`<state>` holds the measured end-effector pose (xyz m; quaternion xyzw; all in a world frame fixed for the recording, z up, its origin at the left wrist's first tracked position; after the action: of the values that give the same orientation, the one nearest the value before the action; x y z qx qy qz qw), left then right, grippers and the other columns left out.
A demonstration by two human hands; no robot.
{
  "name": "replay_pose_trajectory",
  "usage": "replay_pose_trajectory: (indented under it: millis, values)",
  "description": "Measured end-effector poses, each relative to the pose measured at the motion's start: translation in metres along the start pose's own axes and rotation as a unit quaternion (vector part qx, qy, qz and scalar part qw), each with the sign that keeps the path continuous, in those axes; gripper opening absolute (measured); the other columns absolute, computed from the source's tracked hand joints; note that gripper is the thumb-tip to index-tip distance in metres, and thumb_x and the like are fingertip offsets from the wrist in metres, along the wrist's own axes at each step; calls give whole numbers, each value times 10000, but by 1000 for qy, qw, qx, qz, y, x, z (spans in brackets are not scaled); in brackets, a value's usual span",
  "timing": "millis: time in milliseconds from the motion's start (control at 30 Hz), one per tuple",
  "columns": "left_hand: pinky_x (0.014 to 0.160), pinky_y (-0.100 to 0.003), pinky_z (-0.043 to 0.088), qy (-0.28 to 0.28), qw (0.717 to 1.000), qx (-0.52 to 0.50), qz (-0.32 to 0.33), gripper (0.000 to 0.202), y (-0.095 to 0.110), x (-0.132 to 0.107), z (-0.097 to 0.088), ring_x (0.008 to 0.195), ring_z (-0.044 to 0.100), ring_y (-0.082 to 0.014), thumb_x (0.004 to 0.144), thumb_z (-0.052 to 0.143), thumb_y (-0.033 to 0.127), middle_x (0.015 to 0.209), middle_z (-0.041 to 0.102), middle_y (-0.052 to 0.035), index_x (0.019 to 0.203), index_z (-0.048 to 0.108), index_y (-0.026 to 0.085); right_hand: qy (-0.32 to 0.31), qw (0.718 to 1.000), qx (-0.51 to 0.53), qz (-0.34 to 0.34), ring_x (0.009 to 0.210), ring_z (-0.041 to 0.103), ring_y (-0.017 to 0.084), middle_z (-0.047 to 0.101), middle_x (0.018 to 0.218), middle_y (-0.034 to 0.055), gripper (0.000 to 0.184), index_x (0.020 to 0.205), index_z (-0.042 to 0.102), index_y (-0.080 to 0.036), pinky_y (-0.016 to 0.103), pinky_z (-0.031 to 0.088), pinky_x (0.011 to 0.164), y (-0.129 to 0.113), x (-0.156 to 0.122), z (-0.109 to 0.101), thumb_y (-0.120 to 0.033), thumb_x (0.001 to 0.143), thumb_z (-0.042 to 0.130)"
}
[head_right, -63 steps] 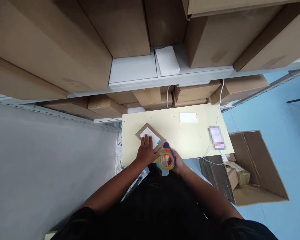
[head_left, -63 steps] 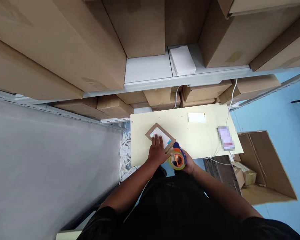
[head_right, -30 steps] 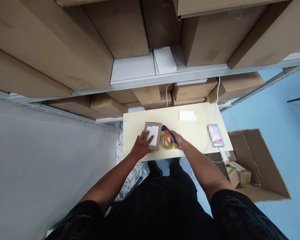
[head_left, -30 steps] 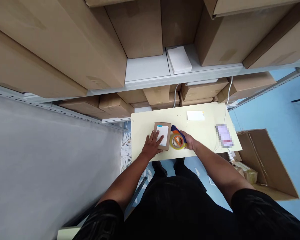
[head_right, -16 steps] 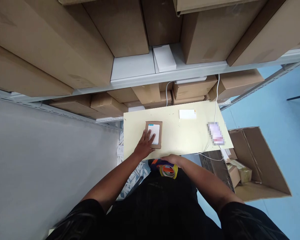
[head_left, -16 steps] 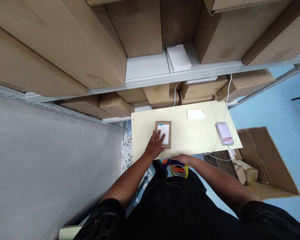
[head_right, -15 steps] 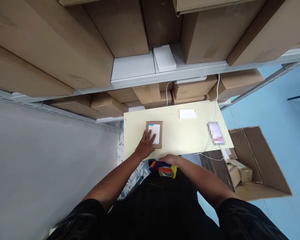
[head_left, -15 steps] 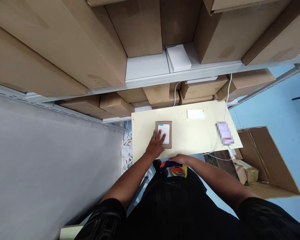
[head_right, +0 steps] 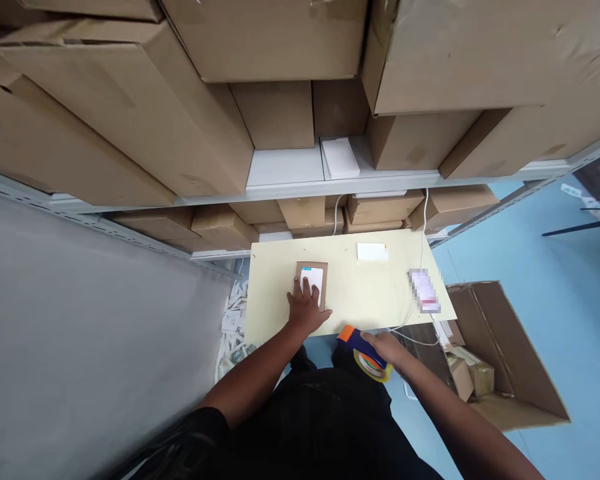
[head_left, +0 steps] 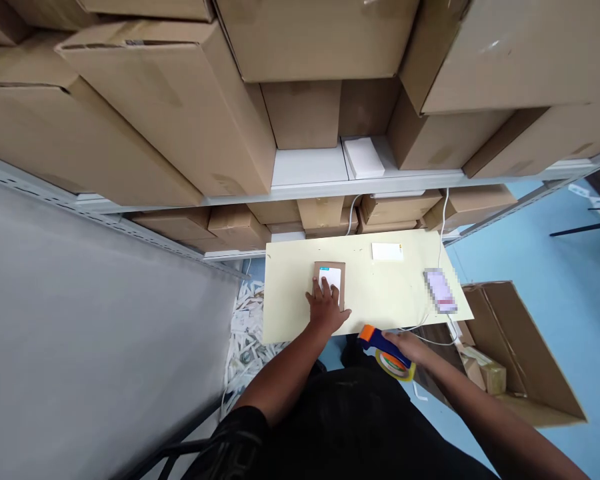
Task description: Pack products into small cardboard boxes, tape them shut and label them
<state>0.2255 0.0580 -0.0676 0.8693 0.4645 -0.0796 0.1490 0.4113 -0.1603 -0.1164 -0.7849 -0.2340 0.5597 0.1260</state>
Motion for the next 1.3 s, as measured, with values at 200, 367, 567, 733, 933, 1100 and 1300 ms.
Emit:
replay_pose_trajectory:
  millis: [200, 367, 567, 733, 933, 1100, 1300]
  values:
    - [1138, -771, 92, -36, 998, 20, 51, 1009, 0, -6, 9, 1529, -151, -503, 763, 675, 610, 1710, -4, -206, 1588, 324, 146, 66, 995, 74, -13, 650, 693, 251, 743, 698, 114, 575, 689, 715, -176, 311, 472, 591, -13, -28, -61, -713, 831, 569]
    - [1157, -762, -39, -52, 987, 52, 141, 962, -12, -20, 10, 1550, -86, -476, 758, 684, 377, 1712, -6, -196, 1603, 283, 151, 133, 973, 114, -149, 543, 564, 181, 650, 588, 40, 575, 646, 642, -187, 283, 385, 528, -109, -44, -102, -735, 808, 576]
    - [1200, -720, 47, -15, 974, 73, 213, 862, -27, -29, 12, 1576, 72, -378, 818, 520, 98, 1711, 170, -80, 1623, 251, 247, 268, 875, -63, -397, 569, 510, 165, 558, 562, 0, 566, 621, 558, -212, 272, 343, 565, -303, -104, -140, -707, 887, 500]
    - [1218, -669, 134, 32, 982, 43, 183, 865, -36, -38, 10, 1569, 149, -338, 812, 402, -8, 1698, 237, 0, 1612, 287, 302, 398, 685, -322, -519, 834, 615, 258, 730, 864, 136, 514, 838, 699, -159, 360, 387, 857, -466, -143, -124, -617, 955, 499]
    - [1232, -563, 222, 69, 983, -63, 159, 628, -43, -54, -5, 1537, 251, -338, 848, 524, 170, 1645, 355, -108, 1475, 516, 193, 410, 633, -431, -495, 940, 580, 302, 728, 967, 196, 570, 959, 714, -113, 426, 321, 942, -562, -101, -101, -607, 1004, 433]
    - [1203, -446, 344, 113, 976, -183, 29, 672, -81, -56, -19, 1436, 417, -295, 742, 570, 143, 1518, 495, -153, 1414, 536, 150, 389, 669, -423, -472, 1015, 527, 322, 691, 1039, 208, 587, 1026, 724, -98, 460, 322, 938, -573, -85, -96, -610, 1006, 436]
    - [1097, -387, 447, 48, 936, -314, -152, 687, -124, -47, 8, 1370, 518, -296, 892, 546, 356, 1517, 481, -221, 1505, 378, 96, 436, 711, -251, -491, 1207, 498, 342, 591, 1319, 180, 531, 1351, 599, -159, 470, 369, 1028, -441, -99, -101, -524, 981, 489]
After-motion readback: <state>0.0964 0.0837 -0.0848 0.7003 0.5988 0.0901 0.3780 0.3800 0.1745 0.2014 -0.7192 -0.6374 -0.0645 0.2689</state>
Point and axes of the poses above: each hand's wrist, its own x-axis towards the middle knuckle, its own z-axis out of the palm, y = z × x, the point moved 10 cm from there along x, towards the middle knuckle
